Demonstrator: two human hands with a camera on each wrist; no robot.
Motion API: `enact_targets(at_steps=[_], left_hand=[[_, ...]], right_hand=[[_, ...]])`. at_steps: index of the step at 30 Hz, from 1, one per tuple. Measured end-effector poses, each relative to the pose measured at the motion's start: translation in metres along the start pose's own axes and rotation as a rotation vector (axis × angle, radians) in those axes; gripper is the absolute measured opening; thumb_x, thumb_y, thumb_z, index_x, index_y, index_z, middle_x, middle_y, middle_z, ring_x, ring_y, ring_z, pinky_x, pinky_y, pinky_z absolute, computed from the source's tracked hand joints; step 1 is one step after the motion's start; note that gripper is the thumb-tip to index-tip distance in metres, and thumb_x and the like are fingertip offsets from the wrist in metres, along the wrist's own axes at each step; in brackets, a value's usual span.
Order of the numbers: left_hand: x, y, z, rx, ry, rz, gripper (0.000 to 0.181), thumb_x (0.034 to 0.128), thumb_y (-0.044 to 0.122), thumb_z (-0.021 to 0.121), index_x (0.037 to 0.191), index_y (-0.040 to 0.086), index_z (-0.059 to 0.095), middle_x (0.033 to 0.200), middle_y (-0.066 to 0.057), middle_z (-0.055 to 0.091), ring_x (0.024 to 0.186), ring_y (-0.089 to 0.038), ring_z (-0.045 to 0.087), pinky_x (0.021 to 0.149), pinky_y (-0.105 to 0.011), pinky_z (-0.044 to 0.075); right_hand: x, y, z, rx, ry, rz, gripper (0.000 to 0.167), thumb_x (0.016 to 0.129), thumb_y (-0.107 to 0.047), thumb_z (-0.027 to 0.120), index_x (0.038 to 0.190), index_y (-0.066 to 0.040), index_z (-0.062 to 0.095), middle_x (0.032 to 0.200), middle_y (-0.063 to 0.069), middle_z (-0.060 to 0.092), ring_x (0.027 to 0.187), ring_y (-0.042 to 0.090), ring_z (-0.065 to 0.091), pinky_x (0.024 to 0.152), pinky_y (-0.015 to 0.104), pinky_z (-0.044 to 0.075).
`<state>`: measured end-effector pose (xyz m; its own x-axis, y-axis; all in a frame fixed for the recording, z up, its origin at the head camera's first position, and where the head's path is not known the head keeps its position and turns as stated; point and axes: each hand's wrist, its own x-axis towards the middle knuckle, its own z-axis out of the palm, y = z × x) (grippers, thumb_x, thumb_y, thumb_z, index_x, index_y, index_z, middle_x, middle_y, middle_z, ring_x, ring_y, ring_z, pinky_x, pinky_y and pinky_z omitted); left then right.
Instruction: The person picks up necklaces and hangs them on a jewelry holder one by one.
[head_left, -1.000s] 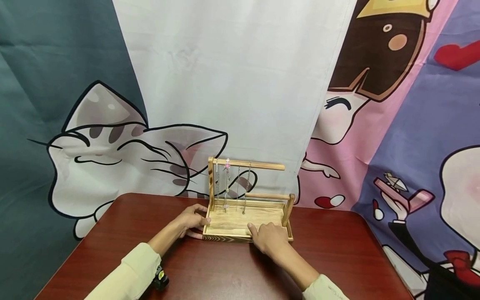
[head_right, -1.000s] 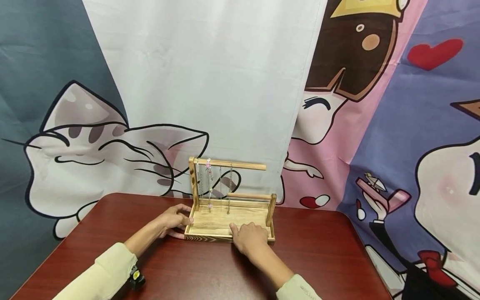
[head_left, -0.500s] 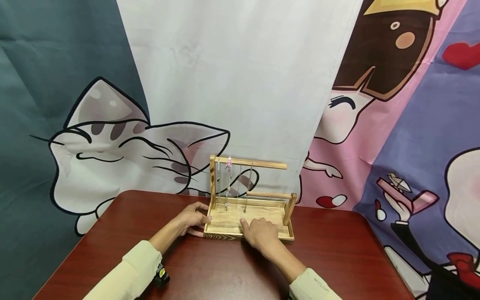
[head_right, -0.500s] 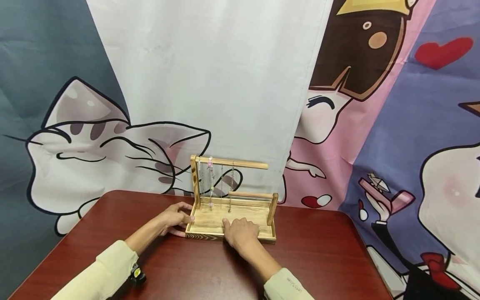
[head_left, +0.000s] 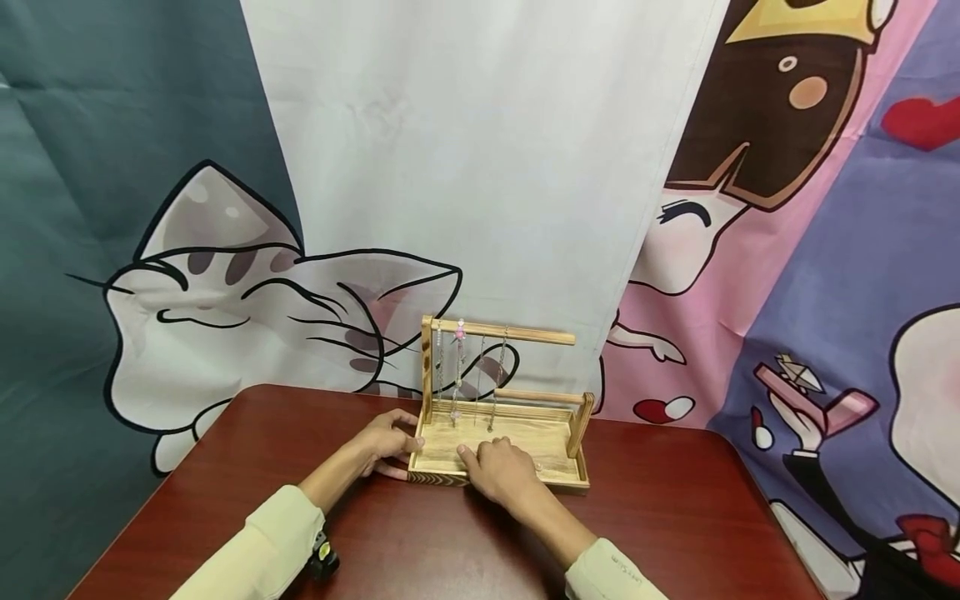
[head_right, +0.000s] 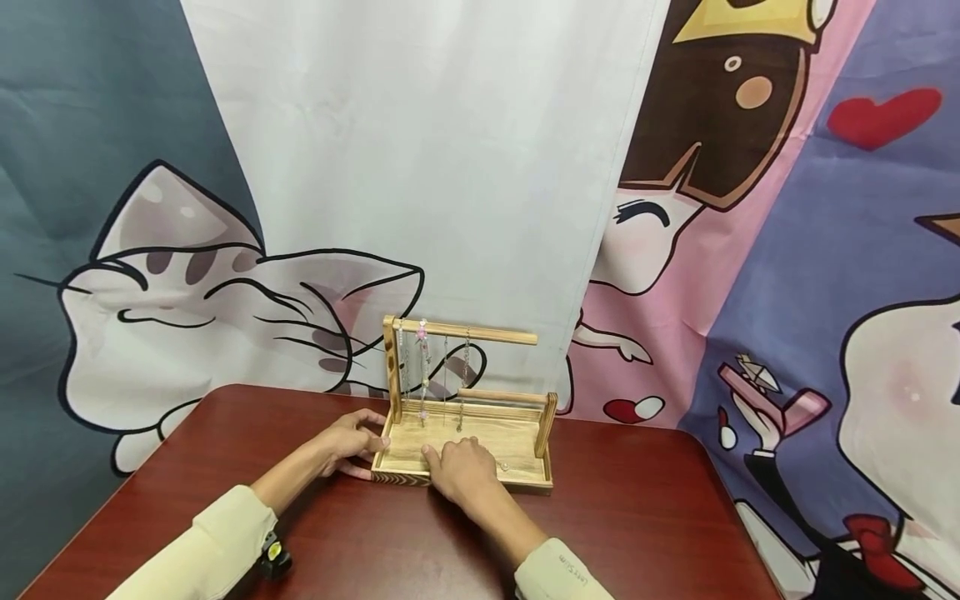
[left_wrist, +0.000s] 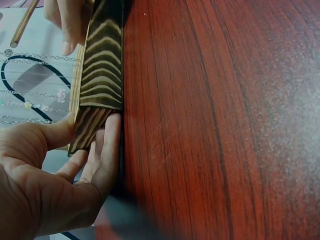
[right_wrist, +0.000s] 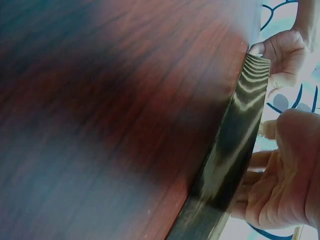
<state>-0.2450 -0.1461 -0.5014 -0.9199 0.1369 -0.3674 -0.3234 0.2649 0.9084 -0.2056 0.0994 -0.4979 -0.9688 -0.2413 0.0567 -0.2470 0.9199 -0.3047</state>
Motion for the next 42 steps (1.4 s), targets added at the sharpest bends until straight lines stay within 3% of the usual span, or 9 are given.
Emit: enact_targets(at_steps=[5, 10, 14, 18, 21, 26, 32, 40, 42], left_hand=[[0.0, 0.0, 0.0, -0.007, -0.004, 0.005, 0.051, 0.1022, 0.003, 0.078, 0.148, 0.001, 0.055, 0.106, -0.017, 0.073, 0.085, -0.027, 0.078, 0.063, -0.044, 0.074], [0.0, 0.002, -0.001, -0.001, 0.001, 0.003, 0.051, 0.1026, 0.004, 0.078, 0.148, 0.001, 0.056, 0.106, -0.017, 0.073, 0.085, -0.026, 0.078, 0.063, -0.043, 0.074], [-0.001, 0.001, -0.002, -0.003, 0.001, -0.004, 0.051, 0.1027, 0.004, 0.078, 0.148, 0.001, 0.055, 0.106, -0.017, 0.073, 0.085, -0.026, 0.078, 0.063, -0.044, 0.074], [-0.001, -0.001, -0.003, -0.005, 0.0, -0.005, 0.051, 0.1027, 0.004, 0.078, 0.149, 0.001, 0.055, 0.106, -0.018, 0.074, 0.085, -0.027, 0.078, 0.064, -0.044, 0.074], [-0.001, -0.002, -0.003, -0.005, 0.003, -0.004, 0.052, 0.1025, 0.005, 0.078, 0.149, 0.001, 0.055, 0.106, -0.018, 0.074, 0.086, -0.027, 0.077, 0.064, -0.044, 0.074], [-0.001, -0.001, -0.002, -0.002, 0.003, -0.001, 0.052, 0.1022, 0.005, 0.079, 0.149, 0.002, 0.056, 0.108, -0.018, 0.073, 0.087, -0.027, 0.078, 0.064, -0.044, 0.074], [-0.001, 0.0, -0.001, -0.003, -0.005, 0.001, 0.052, 0.1014, 0.004, 0.079, 0.148, 0.001, 0.056, 0.106, -0.017, 0.073, 0.087, -0.027, 0.077, 0.064, -0.045, 0.074], [-0.001, 0.001, 0.0, -0.002, -0.006, 0.0, 0.052, 0.1018, 0.004, 0.079, 0.148, 0.001, 0.055, 0.108, -0.017, 0.072, 0.086, -0.026, 0.076, 0.064, -0.045, 0.074], [-0.001, 0.001, 0.0, -0.002, -0.007, -0.003, 0.052, 0.1017, 0.004, 0.079, 0.148, 0.002, 0.055, 0.107, -0.017, 0.073, 0.086, -0.026, 0.076, 0.065, -0.045, 0.074]], right_hand=[[0.005, 0.019, -0.006, 0.059, 0.064, -0.105, 0.037, 0.116, -0.028, 0.058, 0.087, -0.012, 0.075, 0.092, 0.013, 0.081, 0.09, 0.032, 0.079, 0.078, 0.052, 0.07], [0.01, 0.046, -0.02, 0.041, 0.146, -0.203, 0.013, 0.096, -0.005, 0.071, 0.088, -0.01, 0.079, 0.084, 0.008, 0.078, 0.078, 0.029, 0.076, 0.069, 0.053, 0.066], [0.008, 0.06, -0.026, 0.011, 0.113, -0.246, 0.021, 0.085, 0.0, 0.072, 0.099, -0.007, 0.086, 0.093, 0.013, 0.077, 0.087, 0.038, 0.075, 0.076, 0.059, 0.066], [0.006, 0.065, -0.027, -0.009, 0.073, -0.233, 0.025, 0.084, 0.002, 0.072, 0.101, -0.007, 0.088, 0.099, 0.018, 0.076, 0.094, 0.047, 0.072, 0.082, 0.062, 0.064], [0.009, 0.073, -0.023, -0.006, 0.093, -0.234, 0.022, 0.084, 0.001, 0.072, 0.098, -0.008, 0.088, 0.099, 0.019, 0.077, 0.096, 0.049, 0.071, 0.084, 0.064, 0.063], [0.029, 0.106, 0.003, -0.025, 0.174, -0.237, 0.022, 0.085, -0.008, 0.07, 0.094, -0.016, 0.088, 0.098, 0.012, 0.078, 0.096, 0.04, 0.075, 0.081, 0.058, 0.065], [0.05, 0.142, 0.035, 0.007, 0.14, -0.173, 0.021, 0.086, -0.016, 0.073, 0.097, -0.025, 0.089, 0.106, 0.006, 0.079, 0.103, 0.033, 0.078, 0.083, 0.049, 0.068], [0.068, 0.155, 0.048, -0.027, 0.184, -0.098, 0.017, 0.088, -0.019, 0.081, 0.077, -0.032, 0.08, 0.078, -0.008, 0.076, 0.074, 0.019, 0.07, 0.062, 0.04, 0.06], [0.063, 0.147, 0.037, -0.039, 0.185, -0.099, 0.018, 0.09, -0.018, 0.08, 0.077, -0.03, 0.079, 0.077, -0.008, 0.074, 0.073, 0.018, 0.068, 0.061, 0.04, 0.059]])
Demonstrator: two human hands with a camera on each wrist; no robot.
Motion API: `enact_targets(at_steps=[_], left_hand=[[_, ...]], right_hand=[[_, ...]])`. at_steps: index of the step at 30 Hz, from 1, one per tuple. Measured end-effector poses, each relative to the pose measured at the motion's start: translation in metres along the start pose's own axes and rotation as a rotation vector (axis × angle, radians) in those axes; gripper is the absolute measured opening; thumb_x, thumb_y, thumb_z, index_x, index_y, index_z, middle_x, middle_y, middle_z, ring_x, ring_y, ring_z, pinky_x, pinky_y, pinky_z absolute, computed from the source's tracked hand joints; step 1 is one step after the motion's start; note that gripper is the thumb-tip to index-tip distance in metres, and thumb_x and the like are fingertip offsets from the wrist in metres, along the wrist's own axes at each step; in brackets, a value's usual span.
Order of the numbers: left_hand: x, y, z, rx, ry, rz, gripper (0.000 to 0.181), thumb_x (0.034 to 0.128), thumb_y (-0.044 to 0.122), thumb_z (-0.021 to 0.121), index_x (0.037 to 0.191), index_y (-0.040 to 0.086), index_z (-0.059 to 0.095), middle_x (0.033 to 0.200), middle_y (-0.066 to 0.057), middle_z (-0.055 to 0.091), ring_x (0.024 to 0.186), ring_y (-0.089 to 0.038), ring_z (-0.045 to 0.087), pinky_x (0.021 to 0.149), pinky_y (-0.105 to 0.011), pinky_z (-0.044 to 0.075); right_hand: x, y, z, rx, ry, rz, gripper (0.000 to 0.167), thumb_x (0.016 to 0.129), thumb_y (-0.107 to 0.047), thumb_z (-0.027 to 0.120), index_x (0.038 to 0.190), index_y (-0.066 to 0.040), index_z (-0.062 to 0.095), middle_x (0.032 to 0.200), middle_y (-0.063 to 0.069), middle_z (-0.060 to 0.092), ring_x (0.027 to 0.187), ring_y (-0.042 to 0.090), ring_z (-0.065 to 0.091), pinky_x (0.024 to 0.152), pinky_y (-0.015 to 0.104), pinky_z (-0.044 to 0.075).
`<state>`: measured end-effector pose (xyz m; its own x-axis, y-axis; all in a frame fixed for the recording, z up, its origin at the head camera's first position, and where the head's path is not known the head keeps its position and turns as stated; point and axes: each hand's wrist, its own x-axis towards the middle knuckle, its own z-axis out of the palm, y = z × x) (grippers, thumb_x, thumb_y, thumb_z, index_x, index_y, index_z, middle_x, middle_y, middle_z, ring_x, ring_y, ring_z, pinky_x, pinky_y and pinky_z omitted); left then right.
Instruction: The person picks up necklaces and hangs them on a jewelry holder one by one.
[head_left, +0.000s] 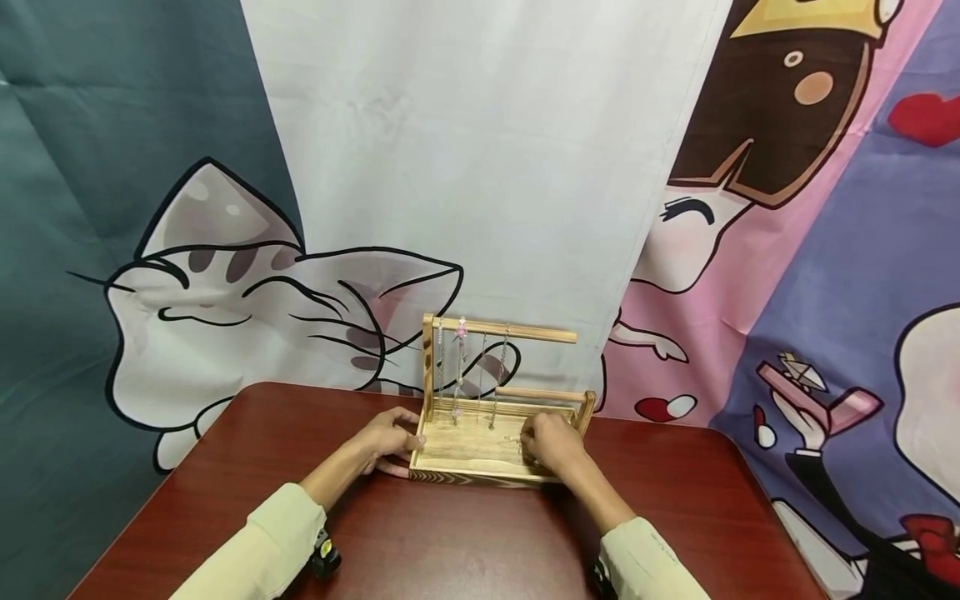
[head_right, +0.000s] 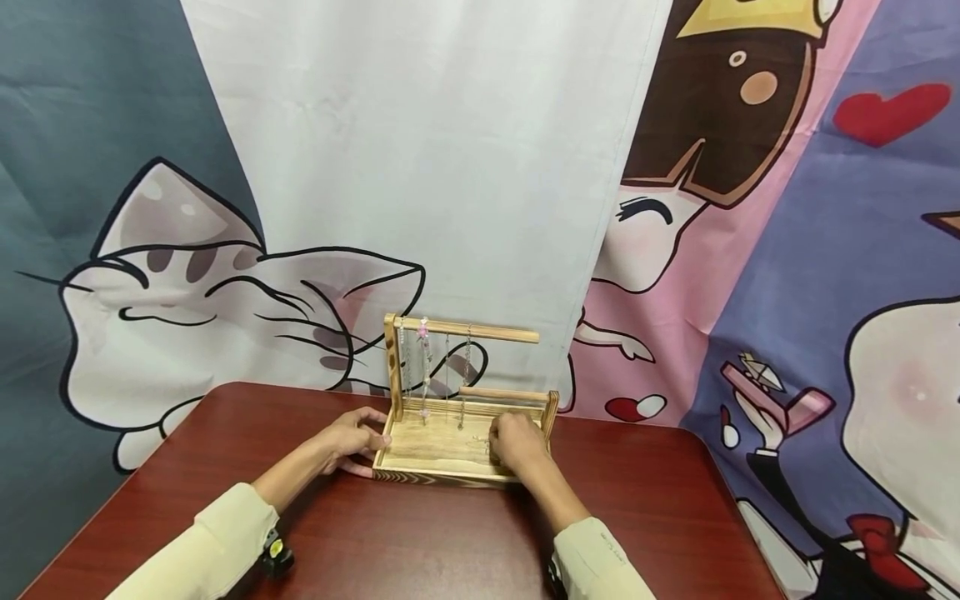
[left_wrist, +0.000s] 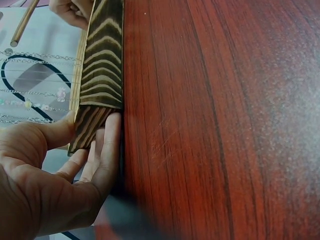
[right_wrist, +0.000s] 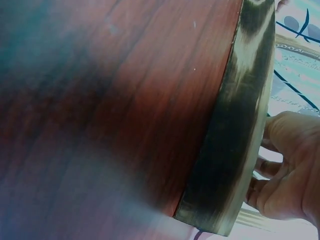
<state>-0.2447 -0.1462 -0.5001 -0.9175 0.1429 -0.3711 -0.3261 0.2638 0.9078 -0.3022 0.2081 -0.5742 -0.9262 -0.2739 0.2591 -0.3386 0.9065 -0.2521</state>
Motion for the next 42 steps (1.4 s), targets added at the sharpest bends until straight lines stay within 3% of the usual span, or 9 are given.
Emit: enact_targets(at_steps=[5, 11, 15, 19, 24, 29, 33, 38, 42], left_hand=[[0.002, 0.001, 0.001, 0.001, -0.006, 0.001, 0.053, 0.1013, 0.004, 0.079, 0.149, 0.002, 0.055, 0.107, -0.017, 0.073, 0.087, -0.027, 0.076, 0.066, -0.045, 0.075], [0.002, 0.0, 0.0, 0.0, 0.002, -0.007, 0.053, 0.1012, 0.004, 0.079, 0.148, 0.002, 0.055, 0.107, -0.017, 0.073, 0.087, -0.027, 0.076, 0.065, -0.046, 0.074], [0.003, -0.002, 0.0, -0.004, 0.0, -0.005, 0.053, 0.1011, 0.004, 0.079, 0.148, 0.001, 0.055, 0.106, -0.017, 0.073, 0.087, -0.027, 0.077, 0.065, -0.046, 0.074], [0.003, -0.002, 0.001, -0.001, -0.003, -0.006, 0.053, 0.1012, 0.005, 0.08, 0.148, 0.002, 0.055, 0.106, -0.016, 0.073, 0.087, -0.026, 0.077, 0.065, -0.045, 0.074], [0.002, -0.001, 0.0, -0.001, 0.006, -0.011, 0.053, 0.1008, 0.005, 0.08, 0.147, 0.002, 0.056, 0.106, -0.017, 0.073, 0.086, -0.027, 0.077, 0.065, -0.046, 0.074], [0.002, 0.0, 0.0, 0.0, -0.005, -0.006, 0.053, 0.1009, 0.005, 0.079, 0.148, 0.002, 0.055, 0.106, -0.017, 0.074, 0.086, -0.026, 0.077, 0.065, -0.045, 0.074], [0.002, -0.001, 0.0, 0.0, -0.008, -0.004, 0.053, 0.1009, 0.004, 0.079, 0.148, 0.002, 0.054, 0.104, -0.017, 0.075, 0.086, -0.026, 0.076, 0.065, -0.045, 0.074], [0.001, -0.001, -0.001, 0.0, -0.007, -0.002, 0.052, 0.1013, 0.004, 0.079, 0.147, 0.002, 0.054, 0.103, -0.017, 0.075, 0.086, -0.026, 0.077, 0.065, -0.044, 0.074], [0.001, -0.001, -0.001, 0.003, -0.005, 0.0, 0.052, 0.1013, 0.005, 0.079, 0.148, 0.001, 0.055, 0.104, -0.017, 0.075, 0.086, -0.026, 0.077, 0.065, -0.045, 0.074]], right_hand=[[0.001, -0.006, -0.008, -0.02, -0.003, -0.005, 0.022, 0.084, -0.014, 0.082, 0.073, -0.032, 0.077, 0.075, -0.011, 0.074, 0.069, 0.015, 0.068, 0.06, 0.04, 0.06], [0.006, 0.002, 0.022, -0.196, 0.036, -0.092, 0.023, 0.088, -0.021, 0.079, 0.074, -0.023, 0.061, 0.076, -0.003, 0.065, 0.068, 0.024, 0.071, 0.048, 0.041, 0.056], [0.003, -0.005, 0.018, -0.231, -0.051, -0.092, 0.019, 0.094, -0.028, 0.073, 0.088, -0.013, 0.063, 0.085, 0.007, 0.067, 0.077, 0.033, 0.074, 0.053, 0.051, 0.062], [-0.004, -0.027, -0.014, -0.111, -0.232, -0.006, 0.034, 0.104, -0.034, 0.057, 0.102, -0.002, 0.068, 0.104, 0.018, 0.073, 0.094, 0.042, 0.077, 0.075, 0.063, 0.067], [-0.011, -0.061, -0.063, 0.081, -0.307, 0.063, 0.045, 0.113, -0.03, 0.046, 0.08, -0.01, 0.069, 0.102, 0.02, 0.08, 0.101, 0.042, 0.079, 0.093, 0.066, 0.066], [-0.005, -0.036, -0.048, 0.275, -0.246, -0.065, 0.044, 0.113, -0.029, 0.046, 0.072, -0.022, 0.06, 0.074, -0.001, 0.067, 0.075, 0.018, 0.065, 0.074, 0.044, 0.061], [-0.001, -0.01, -0.032, 0.428, -0.249, -0.177, 0.044, 0.116, -0.034, 0.051, 0.079, -0.02, 0.07, 0.072, -0.01, 0.064, 0.067, 0.008, 0.056, 0.061, 0.029, 0.05], [-0.014, -0.032, -0.068, 0.633, -0.362, -0.054, 0.038, 0.112, -0.027, 0.07, 0.086, 0.001, 0.077, 0.083, 0.01, 0.076, 0.072, 0.011, 0.058, 0.062, 0.023, 0.049], [-0.019, -0.042, -0.08, 0.657, -0.379, 0.017, 0.02, 0.106, -0.011, 0.075, 0.096, 0.005, 0.082, 0.095, 0.018, 0.082, 0.082, 0.009, 0.063, 0.07, 0.018, 0.051]])
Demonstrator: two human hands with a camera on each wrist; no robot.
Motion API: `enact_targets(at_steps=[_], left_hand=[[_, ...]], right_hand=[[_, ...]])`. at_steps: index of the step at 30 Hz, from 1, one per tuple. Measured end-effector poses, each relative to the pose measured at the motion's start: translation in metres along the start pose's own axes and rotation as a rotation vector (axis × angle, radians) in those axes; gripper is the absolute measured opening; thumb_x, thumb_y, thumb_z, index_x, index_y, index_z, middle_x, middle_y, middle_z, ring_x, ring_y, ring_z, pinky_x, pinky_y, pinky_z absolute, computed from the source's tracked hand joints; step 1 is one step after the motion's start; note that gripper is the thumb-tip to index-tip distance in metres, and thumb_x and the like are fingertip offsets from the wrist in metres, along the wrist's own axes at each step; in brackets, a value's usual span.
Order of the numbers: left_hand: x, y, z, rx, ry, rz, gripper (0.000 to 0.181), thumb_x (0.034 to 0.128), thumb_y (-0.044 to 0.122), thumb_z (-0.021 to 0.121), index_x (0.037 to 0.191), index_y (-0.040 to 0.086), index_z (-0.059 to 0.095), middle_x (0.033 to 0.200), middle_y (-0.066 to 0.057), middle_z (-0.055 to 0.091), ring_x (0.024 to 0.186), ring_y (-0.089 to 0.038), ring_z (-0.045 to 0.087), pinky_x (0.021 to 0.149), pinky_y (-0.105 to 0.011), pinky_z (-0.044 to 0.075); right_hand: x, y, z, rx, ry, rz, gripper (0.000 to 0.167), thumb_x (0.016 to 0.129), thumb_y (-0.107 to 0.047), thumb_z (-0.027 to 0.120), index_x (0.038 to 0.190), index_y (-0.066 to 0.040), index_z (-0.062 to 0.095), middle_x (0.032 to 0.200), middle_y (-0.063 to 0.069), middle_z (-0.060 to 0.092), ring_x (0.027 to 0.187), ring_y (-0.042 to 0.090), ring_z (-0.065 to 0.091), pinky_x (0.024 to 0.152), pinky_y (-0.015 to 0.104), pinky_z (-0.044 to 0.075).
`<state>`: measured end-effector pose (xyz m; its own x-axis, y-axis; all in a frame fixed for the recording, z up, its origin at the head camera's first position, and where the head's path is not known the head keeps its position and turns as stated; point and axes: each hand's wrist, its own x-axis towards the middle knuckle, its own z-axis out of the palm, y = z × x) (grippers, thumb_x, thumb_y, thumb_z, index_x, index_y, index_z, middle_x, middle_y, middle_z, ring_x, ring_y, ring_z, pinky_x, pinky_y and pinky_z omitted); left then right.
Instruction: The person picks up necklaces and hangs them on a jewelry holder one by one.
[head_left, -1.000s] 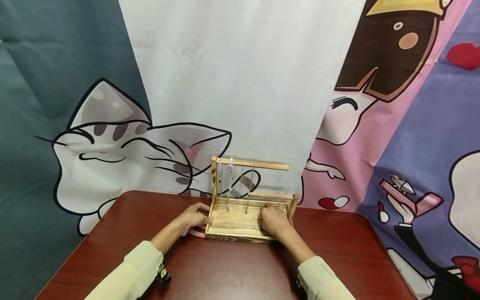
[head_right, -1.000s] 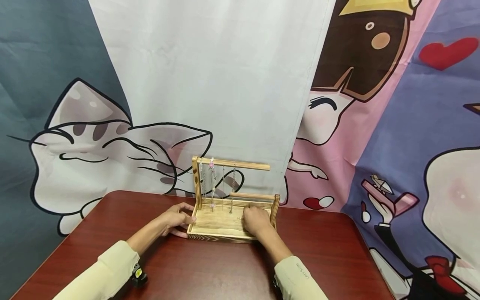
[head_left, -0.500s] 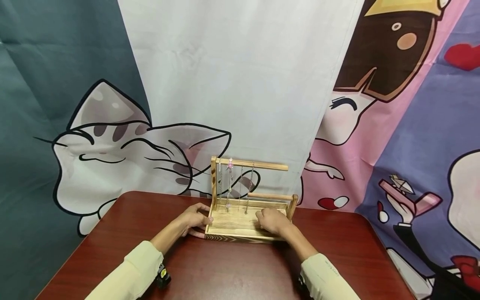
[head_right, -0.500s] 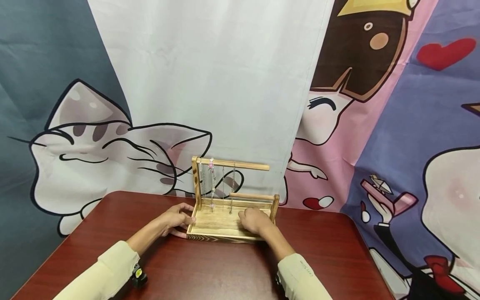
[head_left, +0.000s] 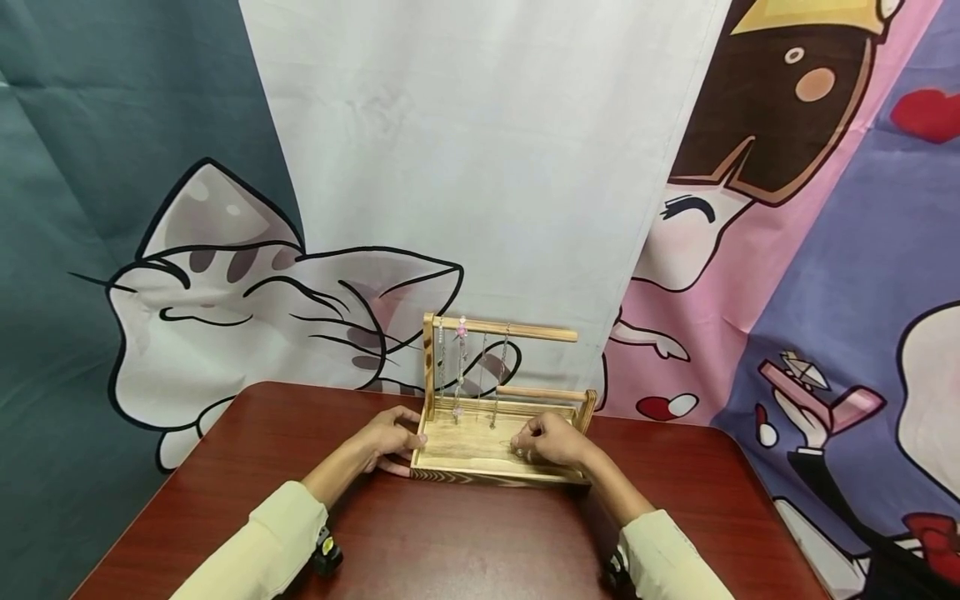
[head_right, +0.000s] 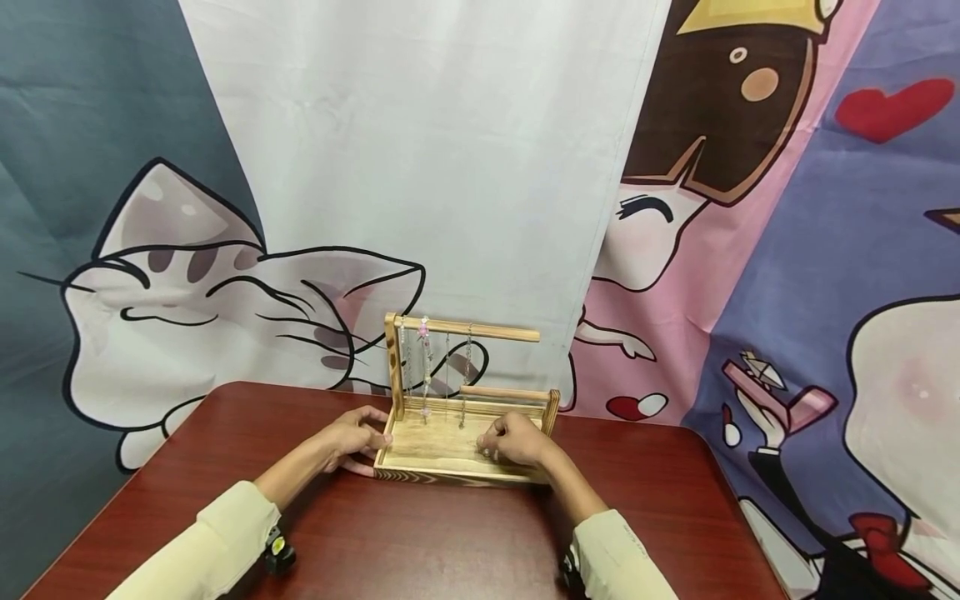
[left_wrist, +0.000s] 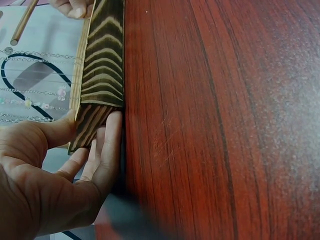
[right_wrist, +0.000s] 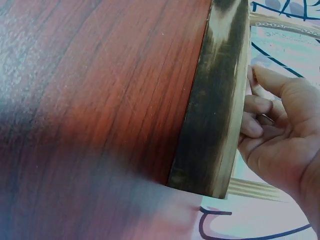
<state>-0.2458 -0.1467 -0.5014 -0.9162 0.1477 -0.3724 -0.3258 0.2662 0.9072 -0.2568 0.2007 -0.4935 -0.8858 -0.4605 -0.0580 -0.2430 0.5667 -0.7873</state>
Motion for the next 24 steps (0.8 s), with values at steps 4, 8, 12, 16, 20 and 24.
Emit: enact_targets(at_steps=[4, 8, 12, 16, 20, 24], left_hand=[[-0.0008, 0.0001, -0.0002, 0.002, 0.005, -0.002, 0.052, 0.1013, 0.005, 0.079, 0.147, 0.001, 0.055, 0.104, -0.017, 0.075, 0.086, -0.026, 0.077, 0.064, -0.045, 0.074], [-0.0006, 0.0007, -0.0002, 0.001, 0.004, -0.007, 0.052, 0.1019, 0.005, 0.079, 0.148, 0.001, 0.055, 0.105, -0.017, 0.075, 0.086, -0.026, 0.077, 0.065, -0.045, 0.075], [0.0005, 0.0021, 0.0001, 0.005, -0.003, -0.004, 0.053, 0.1025, 0.005, 0.079, 0.149, 0.001, 0.054, 0.106, -0.017, 0.074, 0.087, -0.026, 0.077, 0.066, -0.046, 0.075], [0.0014, 0.0013, 0.0, 0.007, -0.004, -0.002, 0.052, 0.1023, 0.005, 0.079, 0.148, 0.001, 0.055, 0.105, -0.017, 0.074, 0.086, -0.026, 0.077, 0.066, -0.046, 0.075], [0.0021, 0.0003, -0.0008, 0.009, -0.004, 0.002, 0.052, 0.1019, 0.005, 0.08, 0.148, 0.001, 0.055, 0.107, -0.018, 0.074, 0.086, -0.027, 0.077, 0.065, -0.047, 0.075], [0.0025, 0.0001, -0.0008, 0.011, -0.007, 0.002, 0.053, 0.1016, 0.005, 0.08, 0.148, 0.001, 0.055, 0.107, -0.018, 0.074, 0.086, -0.027, 0.078, 0.065, -0.046, 0.075]], right_hand=[[-0.0011, -0.001, 0.002, 0.016, 0.025, 0.043, 0.012, 0.1, -0.007, 0.077, 0.101, 0.003, 0.084, 0.101, 0.016, 0.086, 0.093, 0.01, 0.069, 0.085, 0.02, 0.056], [-0.0016, 0.0005, 0.0022, 0.043, 0.08, 0.07, 0.011, 0.096, -0.011, 0.081, 0.097, -0.001, 0.085, 0.099, 0.011, 0.086, 0.095, 0.014, 0.071, 0.089, 0.027, 0.055], [-0.0034, 0.0022, 0.0019, 0.086, 0.12, 0.113, 0.013, 0.093, -0.015, 0.082, 0.097, -0.003, 0.084, 0.098, 0.01, 0.086, 0.094, 0.019, 0.073, 0.086, 0.029, 0.055], [-0.0053, 0.0029, 0.0022, 0.104, 0.141, 0.157, 0.016, 0.095, -0.017, 0.075, 0.097, -0.002, 0.082, 0.096, 0.011, 0.083, 0.088, 0.019, 0.07, 0.078, 0.026, 0.053], [-0.0048, 0.0014, 0.0017, 0.161, 0.152, 0.19, 0.025, 0.103, -0.02, 0.062, 0.092, -0.004, 0.077, 0.081, 0.004, 0.07, 0.073, 0.014, 0.056, 0.063, 0.023, 0.047], [-0.0034, 0.0, 0.0, 0.25, 0.109, 0.157, 0.028, 0.106, -0.015, 0.054, 0.086, -0.004, 0.069, 0.073, -0.004, 0.055, 0.069, 0.011, 0.046, 0.059, 0.018, 0.04]])
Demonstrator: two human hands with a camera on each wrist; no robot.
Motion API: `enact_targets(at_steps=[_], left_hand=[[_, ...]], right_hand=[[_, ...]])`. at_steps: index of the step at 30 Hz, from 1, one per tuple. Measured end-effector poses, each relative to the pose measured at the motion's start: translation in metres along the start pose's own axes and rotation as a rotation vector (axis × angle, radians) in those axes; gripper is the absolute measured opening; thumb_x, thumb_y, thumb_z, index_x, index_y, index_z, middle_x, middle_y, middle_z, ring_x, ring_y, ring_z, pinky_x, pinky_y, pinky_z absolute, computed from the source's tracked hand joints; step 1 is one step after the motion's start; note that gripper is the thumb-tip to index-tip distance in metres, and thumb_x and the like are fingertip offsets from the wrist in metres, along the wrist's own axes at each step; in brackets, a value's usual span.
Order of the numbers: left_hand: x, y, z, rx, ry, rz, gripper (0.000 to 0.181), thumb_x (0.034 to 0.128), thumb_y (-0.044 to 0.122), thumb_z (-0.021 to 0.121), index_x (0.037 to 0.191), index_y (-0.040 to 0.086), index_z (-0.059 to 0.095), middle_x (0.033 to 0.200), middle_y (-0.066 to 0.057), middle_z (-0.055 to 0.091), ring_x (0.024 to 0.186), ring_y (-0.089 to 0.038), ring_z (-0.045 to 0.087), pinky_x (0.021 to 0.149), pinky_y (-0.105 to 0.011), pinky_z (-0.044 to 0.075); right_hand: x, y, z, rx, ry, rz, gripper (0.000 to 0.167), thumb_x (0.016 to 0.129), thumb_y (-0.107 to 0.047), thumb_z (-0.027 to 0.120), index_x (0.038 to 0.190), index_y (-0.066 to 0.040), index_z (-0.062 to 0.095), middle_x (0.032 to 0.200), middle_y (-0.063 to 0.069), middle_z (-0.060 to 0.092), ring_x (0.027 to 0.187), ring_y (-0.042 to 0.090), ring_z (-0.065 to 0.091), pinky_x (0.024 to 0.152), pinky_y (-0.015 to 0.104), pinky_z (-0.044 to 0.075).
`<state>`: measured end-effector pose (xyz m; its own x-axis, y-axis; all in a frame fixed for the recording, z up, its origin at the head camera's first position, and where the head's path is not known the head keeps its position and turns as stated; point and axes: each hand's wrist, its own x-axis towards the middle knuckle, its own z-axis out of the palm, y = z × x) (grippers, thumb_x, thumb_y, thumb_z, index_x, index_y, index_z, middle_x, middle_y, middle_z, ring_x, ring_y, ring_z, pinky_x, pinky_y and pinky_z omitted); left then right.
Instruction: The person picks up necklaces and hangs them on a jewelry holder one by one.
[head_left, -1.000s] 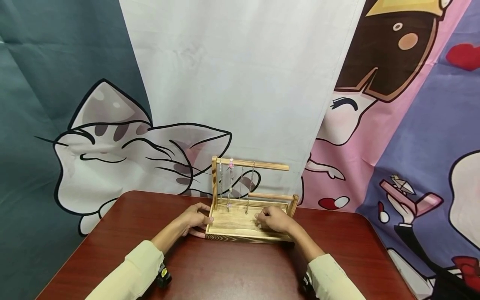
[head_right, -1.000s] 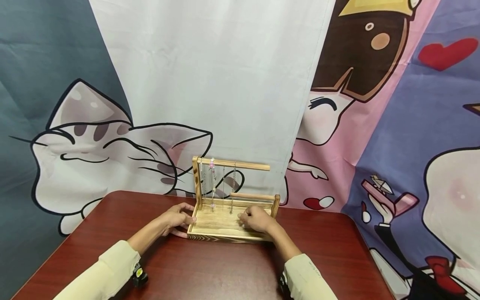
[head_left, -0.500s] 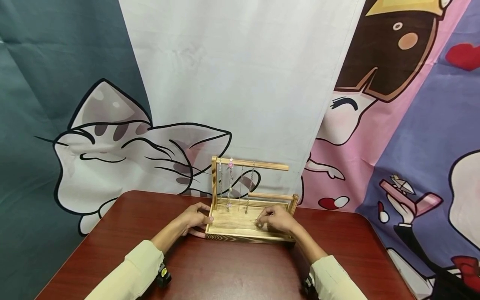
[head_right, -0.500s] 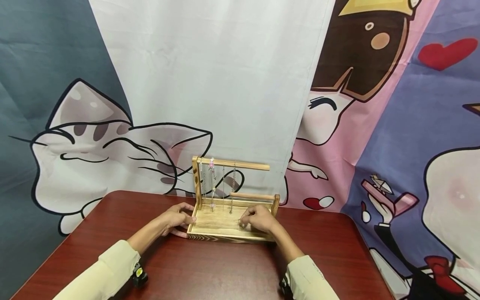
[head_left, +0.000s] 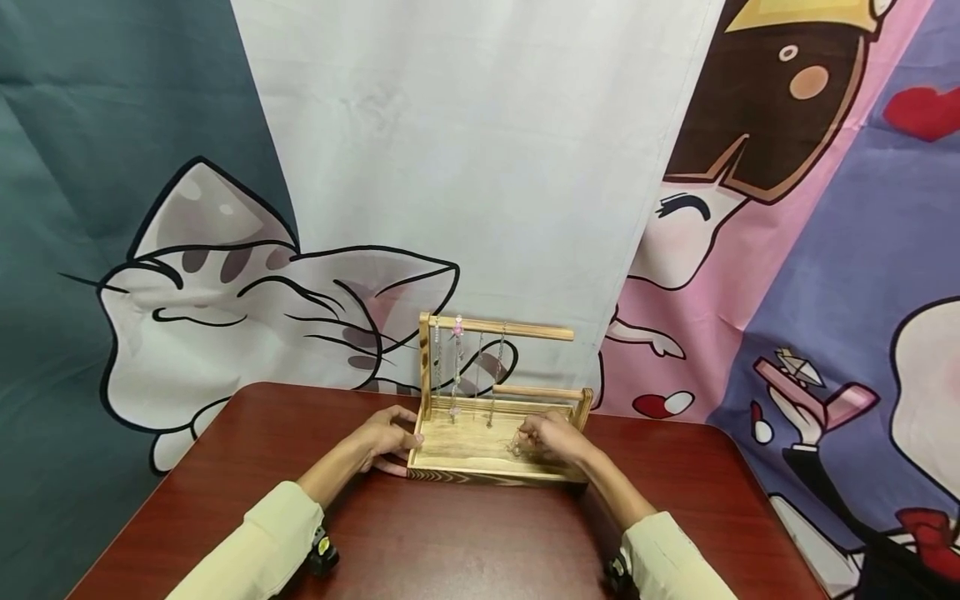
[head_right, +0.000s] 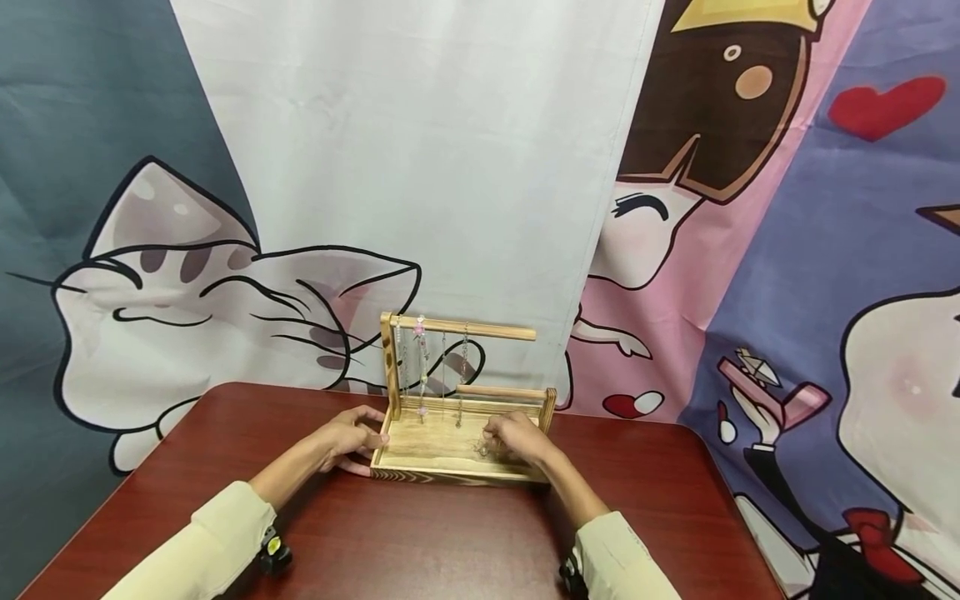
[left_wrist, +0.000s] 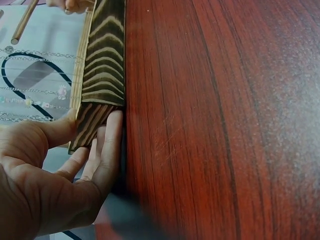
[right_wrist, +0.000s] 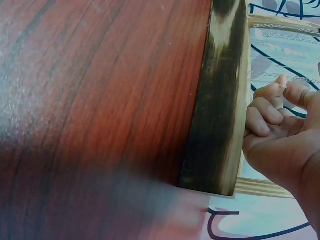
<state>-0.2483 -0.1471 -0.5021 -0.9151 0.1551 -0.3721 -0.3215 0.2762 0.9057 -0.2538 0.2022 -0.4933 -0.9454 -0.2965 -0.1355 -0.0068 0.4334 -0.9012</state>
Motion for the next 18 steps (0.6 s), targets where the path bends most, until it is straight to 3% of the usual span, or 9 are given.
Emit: enact_targets(at_steps=[3, 10, 14, 18], left_hand=[[-0.001, 0.0, 0.0, -0.005, -0.001, 0.0, 0.053, 0.1016, 0.005, 0.08, 0.148, 0.001, 0.055, 0.106, -0.018, 0.073, 0.086, -0.027, 0.078, 0.064, -0.045, 0.074], [-0.003, -0.002, -0.001, -0.012, 0.005, -0.009, 0.053, 0.1009, 0.004, 0.08, 0.148, 0.001, 0.055, 0.107, -0.018, 0.072, 0.087, -0.029, 0.078, 0.065, -0.047, 0.075], [-0.002, -0.002, -0.001, -0.012, 0.007, -0.004, 0.054, 0.1005, 0.004, 0.081, 0.148, 0.001, 0.055, 0.108, -0.018, 0.071, 0.088, -0.03, 0.077, 0.066, -0.047, 0.075], [-0.001, -0.002, 0.0, -0.005, 0.014, 0.004, 0.053, 0.1006, 0.004, 0.081, 0.148, 0.001, 0.056, 0.109, -0.017, 0.071, 0.089, -0.03, 0.077, 0.065, -0.046, 0.075]], right_hand=[[-0.001, -0.003, 0.0, 0.03, -0.03, -0.005, 0.027, 0.106, -0.014, 0.057, 0.093, 0.003, 0.073, 0.074, -0.005, 0.056, 0.067, 0.008, 0.044, 0.057, 0.016, 0.038], [-0.01, -0.01, 0.003, 0.21, -0.044, 0.117, 0.029, 0.106, -0.017, 0.064, 0.115, 0.009, 0.075, 0.069, -0.008, 0.045, 0.057, 0.005, 0.031, 0.05, 0.016, 0.03], [-0.015, -0.018, 0.003, 0.302, -0.017, 0.125, 0.025, 0.108, -0.018, 0.068, 0.115, 0.005, 0.074, 0.068, -0.009, 0.039, 0.057, 0.005, 0.027, 0.052, 0.02, 0.023], [-0.019, -0.025, 0.002, 0.312, 0.011, 0.109, 0.016, 0.105, -0.021, 0.077, 0.101, -0.006, 0.077, 0.065, -0.011, 0.036, 0.057, 0.005, 0.026, 0.054, 0.023, 0.022]])
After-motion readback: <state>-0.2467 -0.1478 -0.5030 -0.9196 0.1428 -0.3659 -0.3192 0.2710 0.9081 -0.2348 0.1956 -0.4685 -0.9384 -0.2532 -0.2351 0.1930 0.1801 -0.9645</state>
